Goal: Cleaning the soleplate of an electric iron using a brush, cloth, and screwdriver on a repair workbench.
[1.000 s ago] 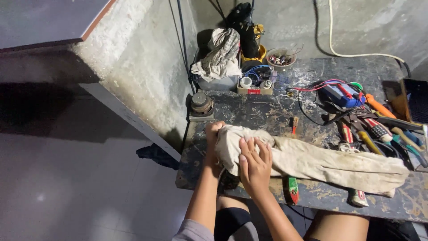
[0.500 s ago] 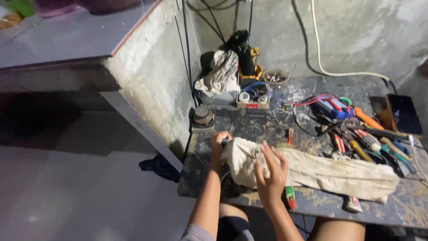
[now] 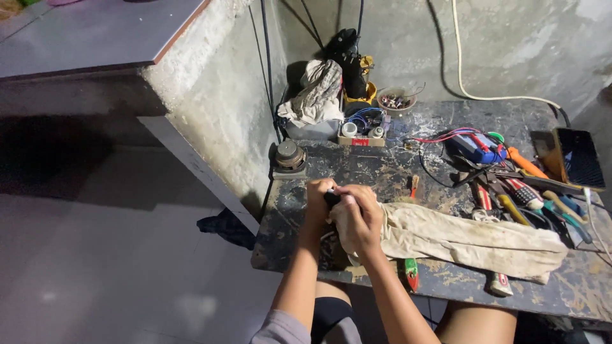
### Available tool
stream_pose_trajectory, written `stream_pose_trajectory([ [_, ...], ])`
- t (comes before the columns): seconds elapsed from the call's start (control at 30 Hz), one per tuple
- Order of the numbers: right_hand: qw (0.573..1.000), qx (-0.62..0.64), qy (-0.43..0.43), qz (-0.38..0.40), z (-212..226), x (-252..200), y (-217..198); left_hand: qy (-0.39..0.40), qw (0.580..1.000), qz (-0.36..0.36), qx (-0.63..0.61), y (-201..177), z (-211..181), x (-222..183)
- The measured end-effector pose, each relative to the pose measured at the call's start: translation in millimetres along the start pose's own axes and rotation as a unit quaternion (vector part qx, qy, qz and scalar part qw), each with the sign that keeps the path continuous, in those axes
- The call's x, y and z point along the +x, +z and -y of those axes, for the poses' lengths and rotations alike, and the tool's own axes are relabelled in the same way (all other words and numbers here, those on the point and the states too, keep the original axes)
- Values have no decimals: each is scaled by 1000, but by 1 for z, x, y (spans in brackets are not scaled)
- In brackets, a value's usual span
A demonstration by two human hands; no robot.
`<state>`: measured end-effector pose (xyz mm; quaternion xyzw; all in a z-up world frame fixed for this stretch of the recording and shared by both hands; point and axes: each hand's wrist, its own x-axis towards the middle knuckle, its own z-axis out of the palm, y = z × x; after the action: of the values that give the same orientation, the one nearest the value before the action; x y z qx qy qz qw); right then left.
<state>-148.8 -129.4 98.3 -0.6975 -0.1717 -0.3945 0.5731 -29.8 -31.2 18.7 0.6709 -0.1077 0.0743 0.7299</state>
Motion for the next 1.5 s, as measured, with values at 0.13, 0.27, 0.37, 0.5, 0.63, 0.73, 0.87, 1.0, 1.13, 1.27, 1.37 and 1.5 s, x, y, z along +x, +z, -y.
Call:
stream_pose_trajectory([
  [0.13, 997, 61, 18, -48, 6, 1, 3, 34, 999, 22, 2, -11, 47, 13],
  [0.27, 983, 84, 115, -116, -8, 3, 3, 1, 998, -18, -55, -4, -23, -7],
  [0.37, 991, -80, 54, -89, -3, 9, -4, -31, 990, -42, -134, -7, -10, -8],
  [0.5, 979, -53, 137, -140, -15, -10, 9, -25, 992, -21, -119, -9, -20, -12],
  [0.63, 983, 33, 92, -155, -8, -26, 17, 18, 996, 8, -90, -12, -20, -15],
  [0.73, 994, 32, 21, -101, -3, -24, 18, 16, 994, 17, -105, -18, -22, -14],
  [0.87, 994, 36, -16, -104, 5, -22, 27, 12, 993, 19, -116, -21, -30, -19],
  [1.0, 994, 65, 11, -89, -7, -30, 21, 11, 990, 24, -138, -29, -3, -16],
  [1.13, 994, 52, 56, -75, -26, -44, 7, -8, 979, 15, -203, -26, -18, -22],
  [1.27, 986, 28, 145, -73, -44, -69, -9, -47, 947, 45, -315, -40, 2, -16],
  [1.37, 977, 23, 197, -77, -44, -77, -19, -51, 943, 48, -326, -41, -4, -17],
  [1.5, 963, 16, 254, -85, -68, -113, -43, -54, 934, 57, -347, -45, 26, -8],
])
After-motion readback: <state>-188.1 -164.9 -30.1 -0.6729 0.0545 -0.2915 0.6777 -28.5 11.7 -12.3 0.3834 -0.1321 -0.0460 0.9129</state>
